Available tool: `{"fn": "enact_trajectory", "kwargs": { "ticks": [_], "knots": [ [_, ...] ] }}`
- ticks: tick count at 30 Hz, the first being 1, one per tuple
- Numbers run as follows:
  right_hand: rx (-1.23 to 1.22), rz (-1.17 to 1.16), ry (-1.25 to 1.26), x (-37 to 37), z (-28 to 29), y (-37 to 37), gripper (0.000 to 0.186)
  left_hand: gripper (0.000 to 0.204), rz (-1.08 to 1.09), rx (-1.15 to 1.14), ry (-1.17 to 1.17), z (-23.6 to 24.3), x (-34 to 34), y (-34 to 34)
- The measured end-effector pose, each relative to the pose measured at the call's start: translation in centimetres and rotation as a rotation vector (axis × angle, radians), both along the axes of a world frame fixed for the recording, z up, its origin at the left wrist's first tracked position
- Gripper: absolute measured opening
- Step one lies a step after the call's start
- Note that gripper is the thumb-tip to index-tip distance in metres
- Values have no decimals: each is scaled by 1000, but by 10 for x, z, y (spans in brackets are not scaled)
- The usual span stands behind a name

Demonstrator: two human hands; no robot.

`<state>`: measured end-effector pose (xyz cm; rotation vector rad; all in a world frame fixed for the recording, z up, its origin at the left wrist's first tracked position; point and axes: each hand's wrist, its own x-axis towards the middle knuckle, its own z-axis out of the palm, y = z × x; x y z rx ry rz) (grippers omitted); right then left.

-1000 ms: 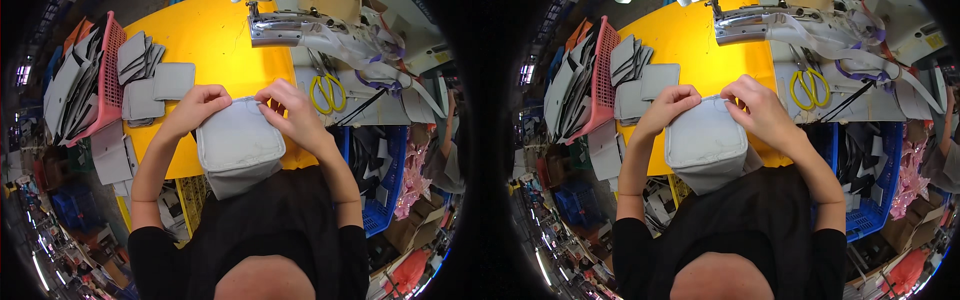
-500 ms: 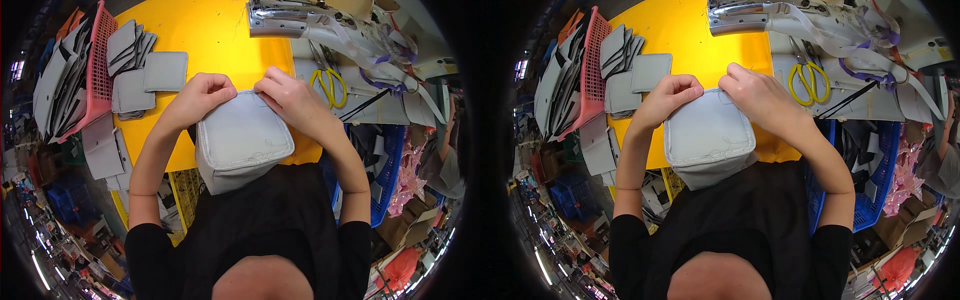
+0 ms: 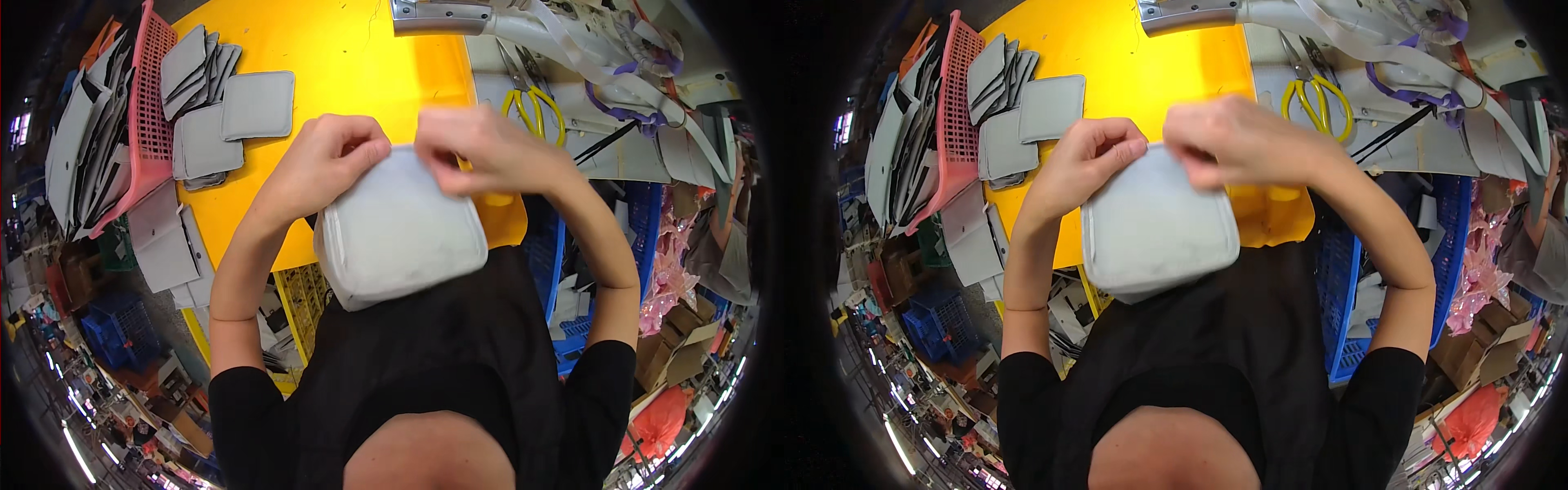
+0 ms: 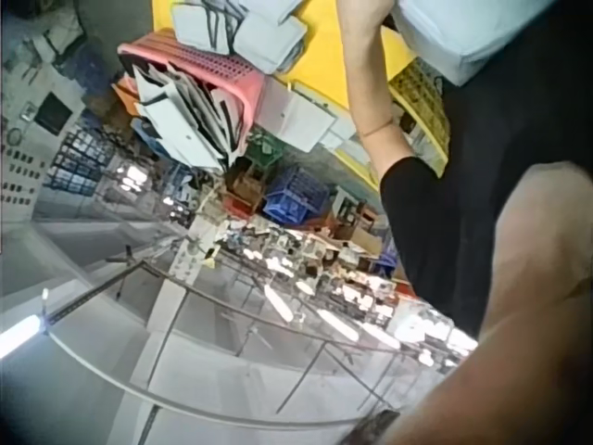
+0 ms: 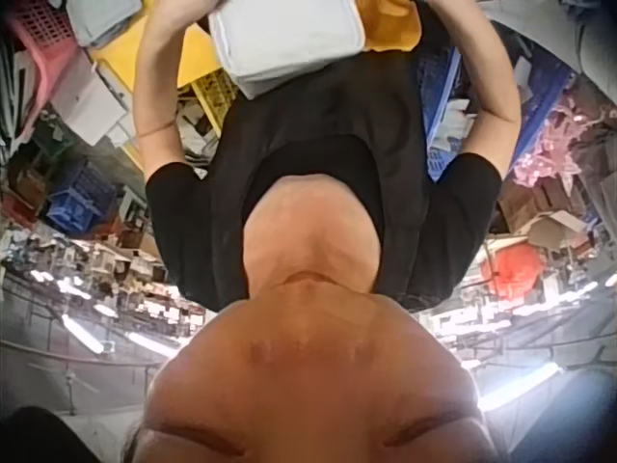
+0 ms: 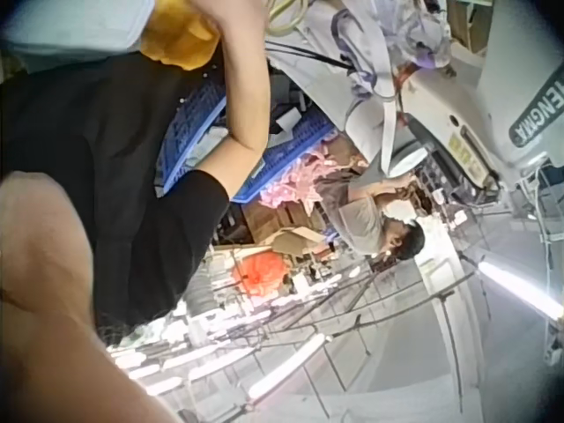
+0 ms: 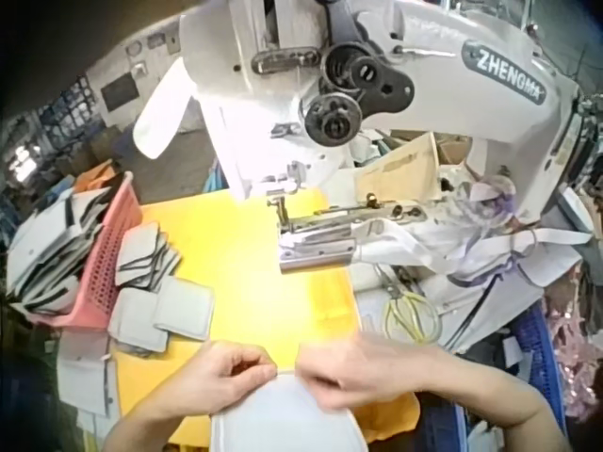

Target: Assembling and sewing components of a grey leather pouch using a sewing machine and hand tools.

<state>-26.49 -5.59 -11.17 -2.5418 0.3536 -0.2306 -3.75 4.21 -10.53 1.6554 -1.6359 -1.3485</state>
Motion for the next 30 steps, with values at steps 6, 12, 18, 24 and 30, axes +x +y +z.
{"fn": "enact_trajectory", "kwargs": {
  "ticks": [6,12,18,24,30],
  "knots": [
    [338,-39,-309,-19,-9,31,16,18,45,-2,110,-9,5,2],
    [289,-303,-290,-21,-14,39,22,17,67,30,150,-4,3,5],
    [214,-270,-282,-17,-18,43,25,17,109,47,147,1,1,8],
    [214,-261,-268,-17,-18,47,25,17,98,-22,142,-3,-1,14],
    [277,-218,-216,-24,-14,49,24,16,17,-35,115,-11,-5,15]
  ]
}}
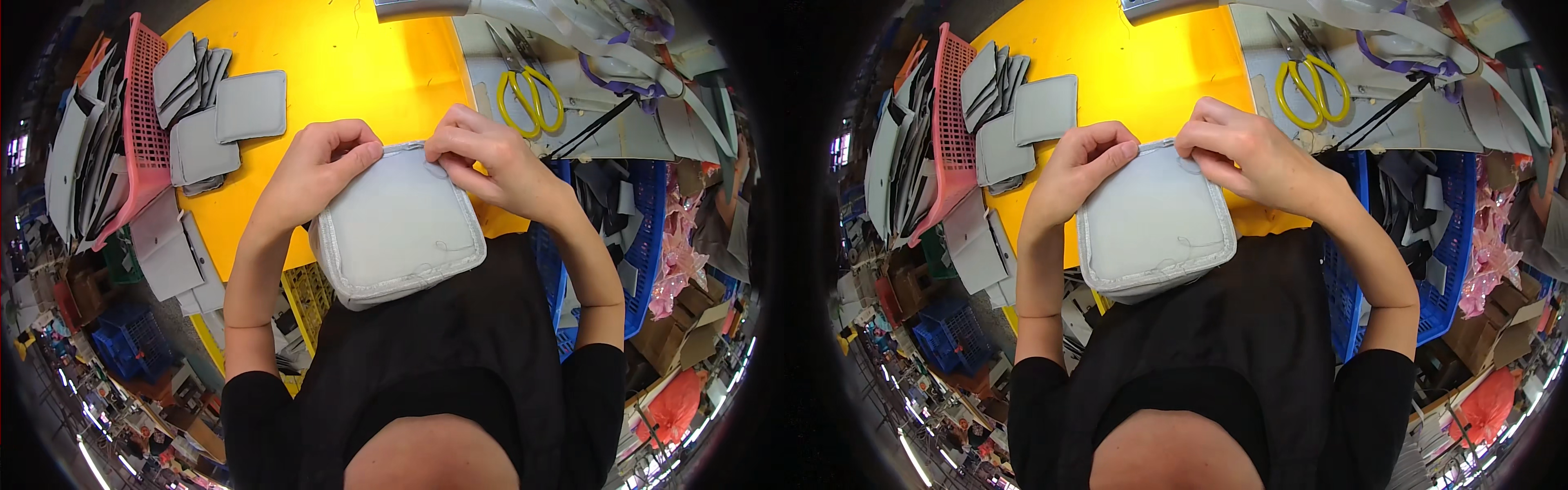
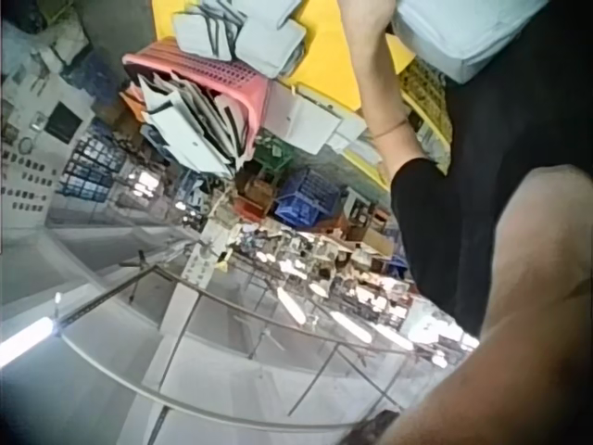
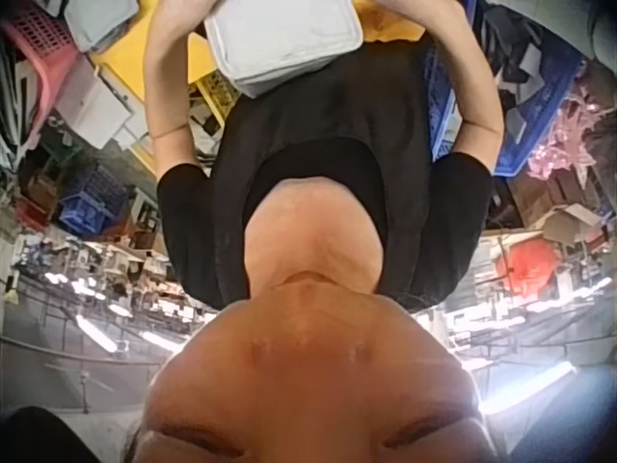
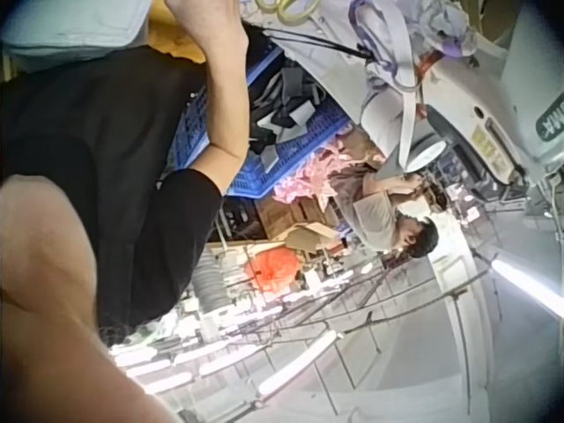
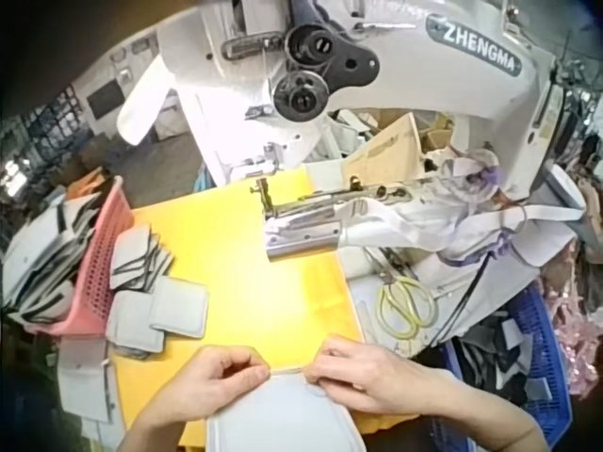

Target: Assembling and sewing components of a grey leather pouch using a sewing machine and hand tools.

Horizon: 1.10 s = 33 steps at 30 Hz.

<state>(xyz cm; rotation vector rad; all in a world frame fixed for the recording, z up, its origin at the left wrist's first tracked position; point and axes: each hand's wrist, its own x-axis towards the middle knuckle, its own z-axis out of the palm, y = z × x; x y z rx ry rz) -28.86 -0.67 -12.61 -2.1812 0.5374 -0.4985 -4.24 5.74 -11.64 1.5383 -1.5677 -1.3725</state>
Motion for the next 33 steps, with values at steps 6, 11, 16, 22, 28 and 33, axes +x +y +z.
{"fn": "enact_trajectory", "kwargs": {
  "ticks": [6,11,16,22,28,33],
  "knots": [
    [-20,-113,-87,5,-8,8,23,19,-17,-26,-46,13,1,-4],
    [23,-90,-129,7,-10,10,21,23,-163,-42,-255,22,-5,-19],
    [166,-228,-133,9,-4,19,17,24,-171,11,-175,15,-10,-24],
    [319,-300,-99,13,-7,30,16,23,-25,142,53,0,-11,-9],
    [30,-474,-7,-7,-28,-1,13,24,-32,-102,-41,0,-18,-11],
    [-760,-945,571,-28,-78,-97,24,24,40,-130,-159,6,-22,-4]
  ]
}}
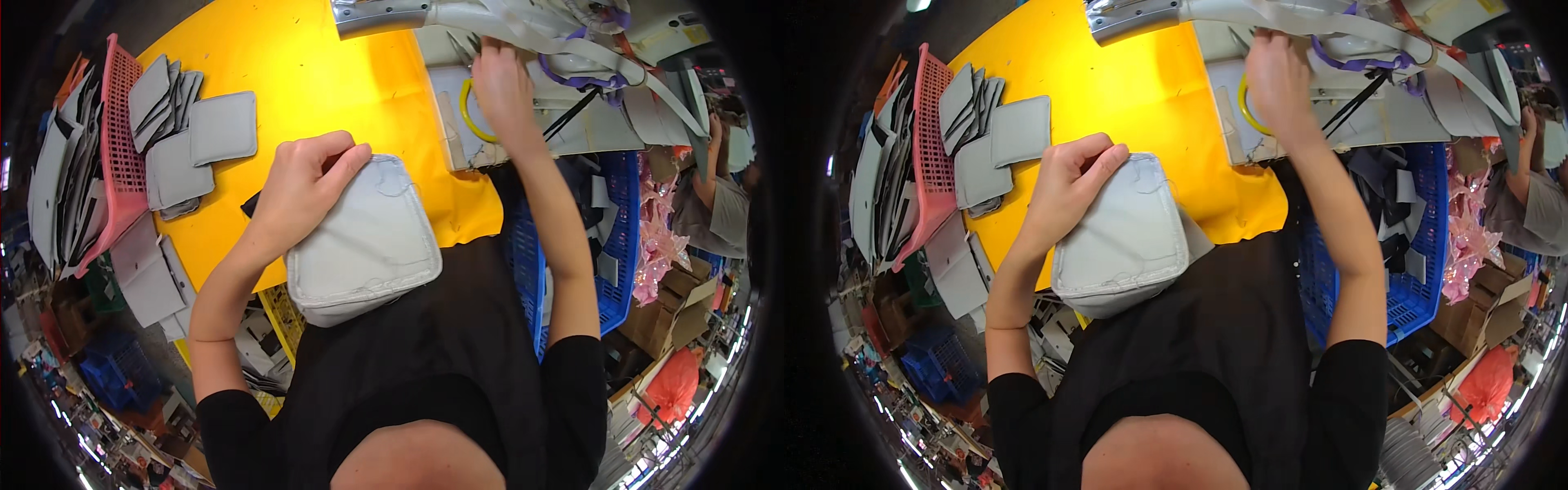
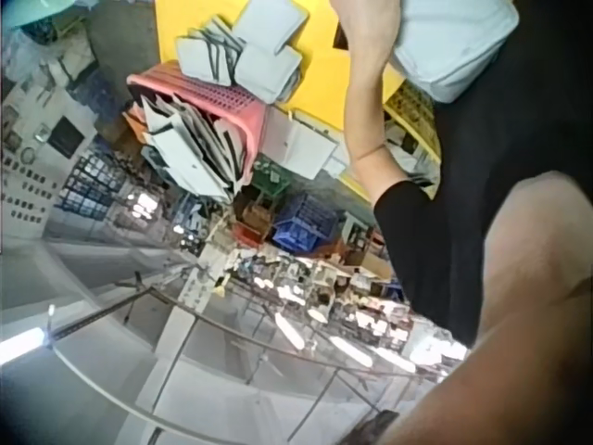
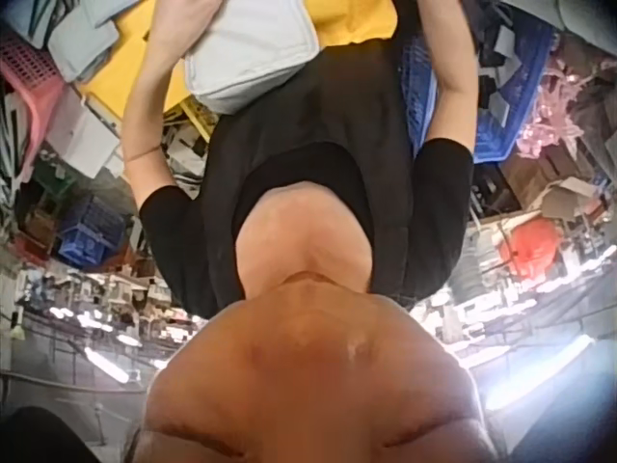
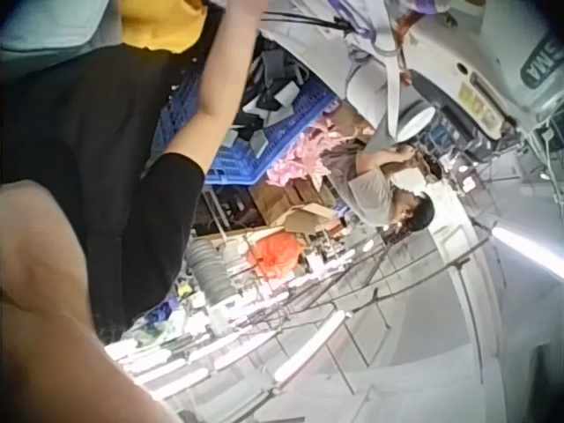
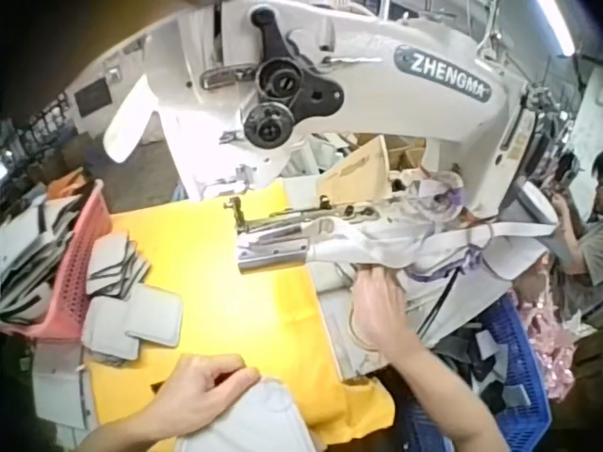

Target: Assembling and sewing components of a grey leather pouch using a sewing machine and hand tools.

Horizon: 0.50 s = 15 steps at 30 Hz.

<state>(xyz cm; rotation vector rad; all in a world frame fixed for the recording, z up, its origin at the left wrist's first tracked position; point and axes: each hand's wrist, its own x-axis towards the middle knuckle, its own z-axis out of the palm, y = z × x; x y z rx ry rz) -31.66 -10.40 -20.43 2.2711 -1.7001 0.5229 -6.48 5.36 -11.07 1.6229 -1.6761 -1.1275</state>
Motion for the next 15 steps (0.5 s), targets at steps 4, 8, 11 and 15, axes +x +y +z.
{"fn": "enact_trajectory", "kwargs": {
  "ticks": [4,8,11,15],
  "knots": [
    [-30,-101,251,-9,-23,-40,24,23,63,77,96,3,5,14],
    [-300,496,-97,4,10,-14,22,22,86,126,259,4,13,21],
    [13,569,-359,39,46,51,22,20,34,166,292,8,20,23],
    [567,438,-618,40,104,121,21,20,65,177,245,15,25,28]
  ]
}}
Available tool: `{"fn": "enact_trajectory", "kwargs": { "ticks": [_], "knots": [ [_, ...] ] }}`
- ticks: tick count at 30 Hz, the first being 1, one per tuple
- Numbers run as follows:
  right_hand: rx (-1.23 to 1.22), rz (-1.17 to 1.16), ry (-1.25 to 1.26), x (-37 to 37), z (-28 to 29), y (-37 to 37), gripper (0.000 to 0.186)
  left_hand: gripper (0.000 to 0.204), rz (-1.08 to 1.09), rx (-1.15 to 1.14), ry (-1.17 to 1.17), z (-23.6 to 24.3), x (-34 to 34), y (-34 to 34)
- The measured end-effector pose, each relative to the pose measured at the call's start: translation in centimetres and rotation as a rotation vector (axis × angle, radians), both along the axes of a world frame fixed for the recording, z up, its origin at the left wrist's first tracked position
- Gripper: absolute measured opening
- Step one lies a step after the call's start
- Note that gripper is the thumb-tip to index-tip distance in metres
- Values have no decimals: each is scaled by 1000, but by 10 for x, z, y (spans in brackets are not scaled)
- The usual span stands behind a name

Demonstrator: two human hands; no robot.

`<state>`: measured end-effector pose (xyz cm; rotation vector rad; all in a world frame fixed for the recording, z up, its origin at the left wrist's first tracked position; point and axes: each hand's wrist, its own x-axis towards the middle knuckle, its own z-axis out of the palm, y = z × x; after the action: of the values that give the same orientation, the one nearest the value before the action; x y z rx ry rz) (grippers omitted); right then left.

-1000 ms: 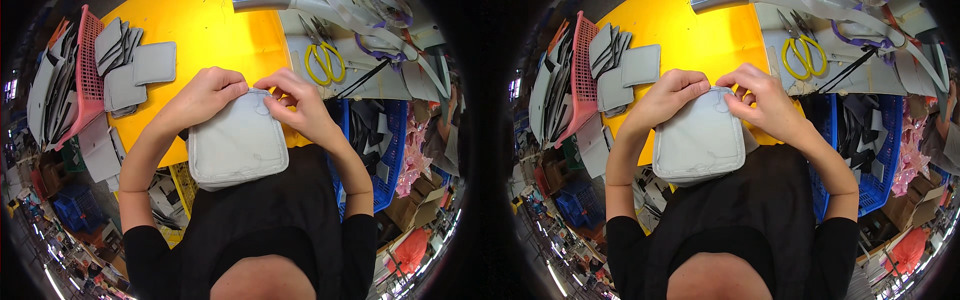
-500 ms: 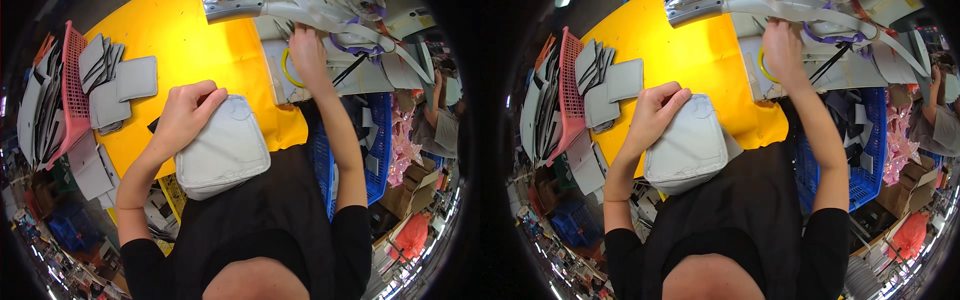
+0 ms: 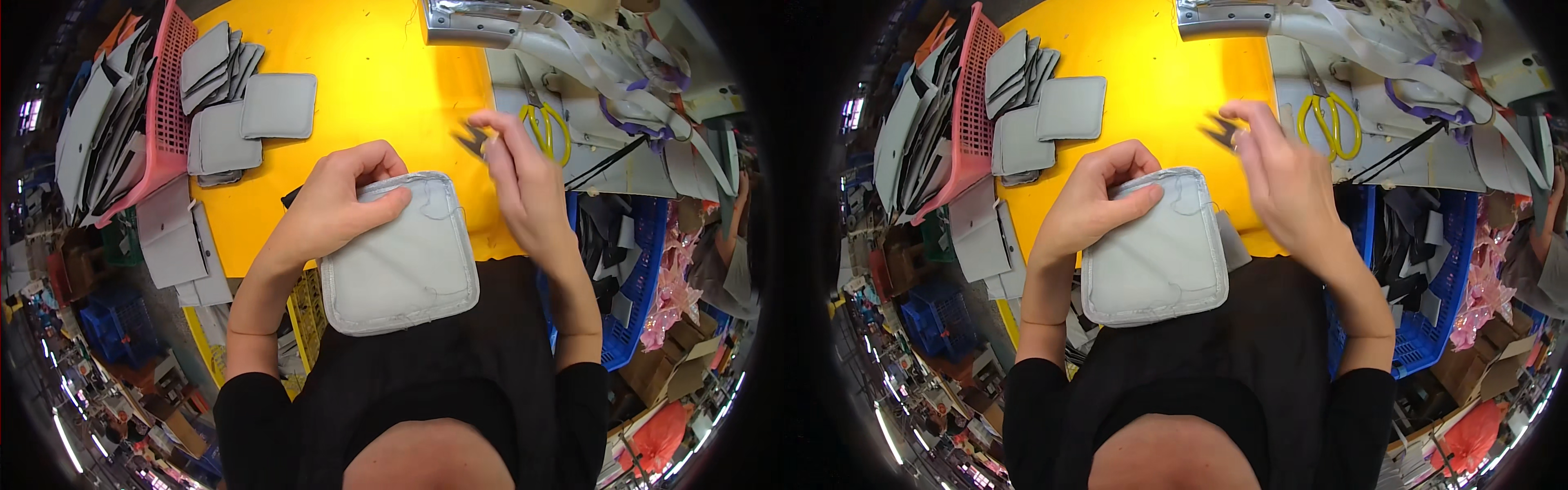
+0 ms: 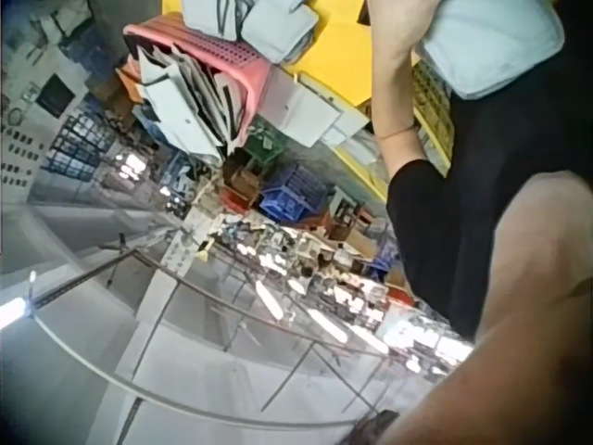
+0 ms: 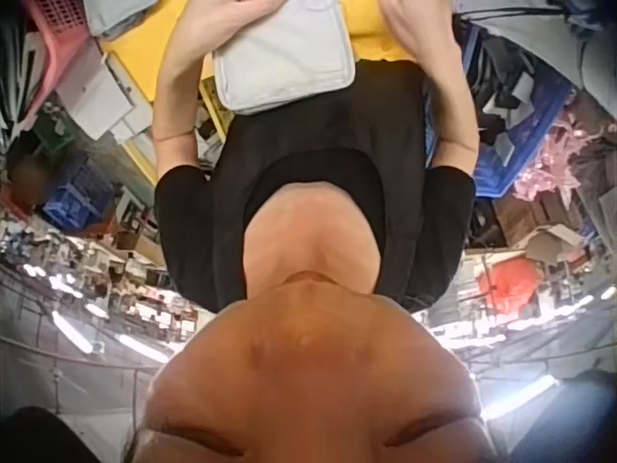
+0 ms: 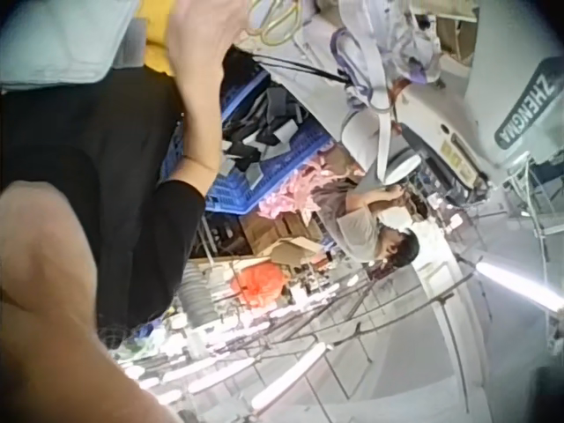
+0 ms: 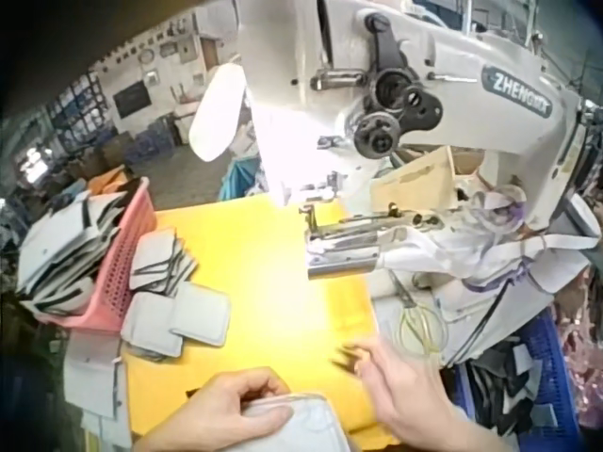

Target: Assembling and sewing components of a grey leather pouch using a sewing machine and hand tools.

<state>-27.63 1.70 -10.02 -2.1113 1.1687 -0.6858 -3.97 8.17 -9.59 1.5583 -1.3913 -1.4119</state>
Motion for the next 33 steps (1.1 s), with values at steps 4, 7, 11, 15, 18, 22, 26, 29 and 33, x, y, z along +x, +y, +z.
{"fn": "enact_trajectory", "kwargs": {
  "ticks": [4,7,11,15,18,22,26,29,33],
  "knots": [
    [158,135,47,2,18,19,21,20,13,-7,-37,2,-5,1],
    [41,242,17,2,15,22,21,19,15,-32,-51,3,-10,1],
    [-42,202,47,3,5,22,23,19,19,-37,-93,5,-13,0],
    [-6,181,-15,4,-1,22,21,18,7,-45,-119,6,-15,0],
    [136,147,-108,3,-2,21,21,16,-2,-28,-98,5,-14,-1],
    [529,100,-309,1,-6,17,23,12,6,38,-15,0,-11,-1],
    [558,190,-479,1,-18,9,23,15,30,16,97,-8,-13,-3],
    [343,260,-400,-3,-24,3,21,16,58,-3,144,-11,-16,-2],
    [96,345,-307,-8,-26,-2,19,18,100,-1,160,-13,-17,-2]
  ]
}}
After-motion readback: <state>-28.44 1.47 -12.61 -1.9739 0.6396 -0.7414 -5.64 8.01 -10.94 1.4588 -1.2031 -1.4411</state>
